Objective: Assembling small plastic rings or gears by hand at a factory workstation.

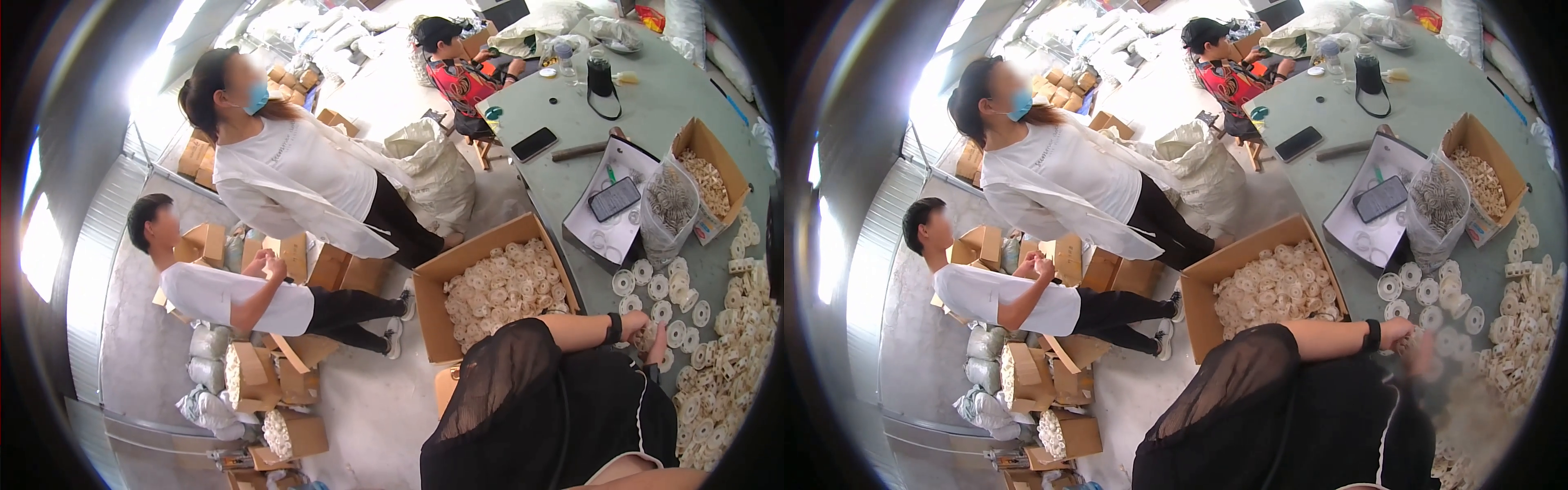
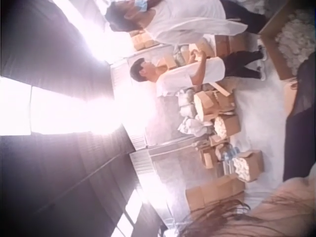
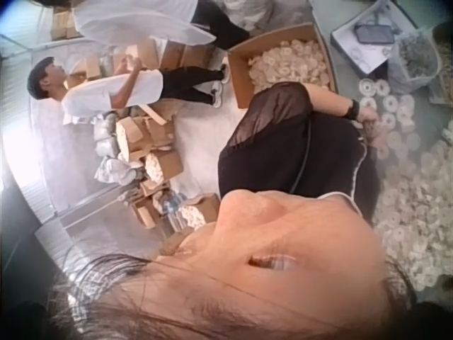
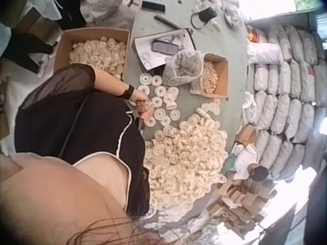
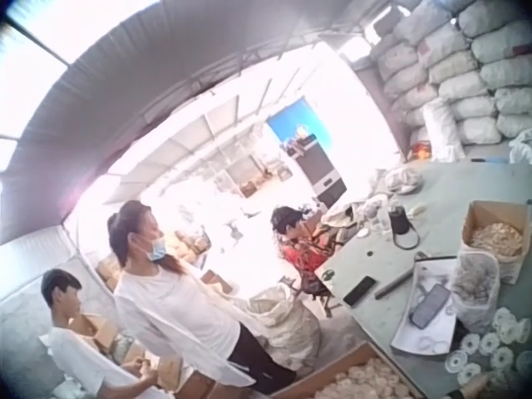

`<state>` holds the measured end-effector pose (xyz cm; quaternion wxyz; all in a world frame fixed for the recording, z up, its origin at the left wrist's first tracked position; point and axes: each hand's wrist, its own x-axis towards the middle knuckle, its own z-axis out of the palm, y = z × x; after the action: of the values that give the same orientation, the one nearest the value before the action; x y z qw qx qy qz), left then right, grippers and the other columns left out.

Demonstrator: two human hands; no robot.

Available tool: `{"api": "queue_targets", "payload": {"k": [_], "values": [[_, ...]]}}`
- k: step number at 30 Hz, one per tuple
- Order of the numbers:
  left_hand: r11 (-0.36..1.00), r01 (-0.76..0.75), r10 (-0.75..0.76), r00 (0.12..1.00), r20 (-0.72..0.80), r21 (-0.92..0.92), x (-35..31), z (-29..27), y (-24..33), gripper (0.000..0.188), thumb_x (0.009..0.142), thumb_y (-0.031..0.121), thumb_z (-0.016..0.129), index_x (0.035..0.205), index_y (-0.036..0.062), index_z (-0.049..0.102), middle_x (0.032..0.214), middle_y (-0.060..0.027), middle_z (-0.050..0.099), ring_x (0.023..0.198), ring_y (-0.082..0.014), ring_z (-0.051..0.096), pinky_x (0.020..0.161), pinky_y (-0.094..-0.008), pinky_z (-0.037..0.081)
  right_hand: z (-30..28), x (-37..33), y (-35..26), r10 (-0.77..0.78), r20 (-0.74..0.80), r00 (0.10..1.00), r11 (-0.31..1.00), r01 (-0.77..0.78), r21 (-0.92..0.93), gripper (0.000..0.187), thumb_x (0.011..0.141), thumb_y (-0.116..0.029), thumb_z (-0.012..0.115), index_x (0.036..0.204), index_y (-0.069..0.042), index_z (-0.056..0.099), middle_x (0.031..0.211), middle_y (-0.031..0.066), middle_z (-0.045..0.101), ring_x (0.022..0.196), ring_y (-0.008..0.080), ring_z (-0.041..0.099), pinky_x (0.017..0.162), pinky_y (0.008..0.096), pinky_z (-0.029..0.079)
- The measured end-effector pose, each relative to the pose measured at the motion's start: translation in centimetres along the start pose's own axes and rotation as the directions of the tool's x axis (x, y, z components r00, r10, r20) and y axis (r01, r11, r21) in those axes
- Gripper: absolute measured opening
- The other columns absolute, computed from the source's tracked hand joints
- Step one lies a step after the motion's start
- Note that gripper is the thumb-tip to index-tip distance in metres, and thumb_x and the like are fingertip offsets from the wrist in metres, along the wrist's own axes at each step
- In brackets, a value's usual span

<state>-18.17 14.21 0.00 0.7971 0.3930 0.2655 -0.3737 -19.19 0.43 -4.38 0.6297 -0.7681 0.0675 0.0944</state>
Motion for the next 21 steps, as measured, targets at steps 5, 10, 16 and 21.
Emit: {"api": "queue_targets", "payload": {"k": [5, 10, 16, 21], "values": [[0.973, 0.188, -0.167, 0.974, 0.152, -0.131, -2.9, 1.2, 1.0, 0.014, 0.072, 0.011, 0.038, 0.068, 0.0064, 0.051, 0.06, -0.0062, 0.052, 0.048, -0.0189, 0.051, 0.043, -0.033, 0.041, 0.1, -1.8, -6.0, 0.09, -0.185, 0.979, 0.993, -0.074, 0.094, 0.042, 0.083, -0.036, 0.041, 0.107, -0.002, 0.048, 0.103, 0.0092, 0.052, 0.094, 0.0202, 0.049, 0.08, 0.0277, 0.037], [0.983, 0.17, -0.154, 0.966, 0.207, -0.062, -1.6, 0.9, 0.0, 0.017, 0.075, 0.017, 0.038, 0.072, 0.0076, 0.052, 0.063, -0.0052, 0.053, 0.054, -0.0184, 0.052, 0.046, -0.0324, 0.041, -1.2, -1.8, -3.3, -0.147, -0.009, 0.989, 0.988, 0.146, -0.054, 0.037, 0.085, -0.028, 0.038, 0.109, 0.001, 0.045, 0.108, 0.0099, 0.047, 0.1, 0.0195, 0.043, 0.086, 0.028, 0.03], [0.989, 0.119, -0.134, 0.969, 0.207, 0.082, -2.3, 2.0, 1.0, 0.021, 0.075, 0.032, 0.043, 0.075, 0.0136, 0.053, 0.067, -0.0029, 0.056, 0.062, -0.0172, 0.056, 0.048, -0.0302, 0.04, -3.0, -0.6, 0.8, -0.315, -0.036, 0.948, 0.873, 0.275, -0.403, 0.037, 0.085, -0.029, 0.037, 0.108, -0.001, 0.046, 0.1, 0.008, 0.052, 0.093, 0.0177, 0.049, 0.08, 0.0269, 0.037], [0.967, 0.124, -0.171, 0.964, 0.204, 0.225, -1.6, 1.7, 0.8, 0.019, 0.074, 0.031, 0.047, 0.075, 0.0125, 0.054, 0.067, -0.0029, 0.058, 0.054, -0.0155, 0.055, 0.043, -0.0262, 0.038, -2.7, -2.4, -4.8, 0.231, 0.029, 0.972, 0.761, -0.2, 0.617, 0.038, 0.086, -0.031, 0.032, 0.107, -0.003, 0.047, 0.098, 0.0086, 0.054, 0.089, 0.0193, 0.053, 0.074, 0.0317, 0.043]]}}
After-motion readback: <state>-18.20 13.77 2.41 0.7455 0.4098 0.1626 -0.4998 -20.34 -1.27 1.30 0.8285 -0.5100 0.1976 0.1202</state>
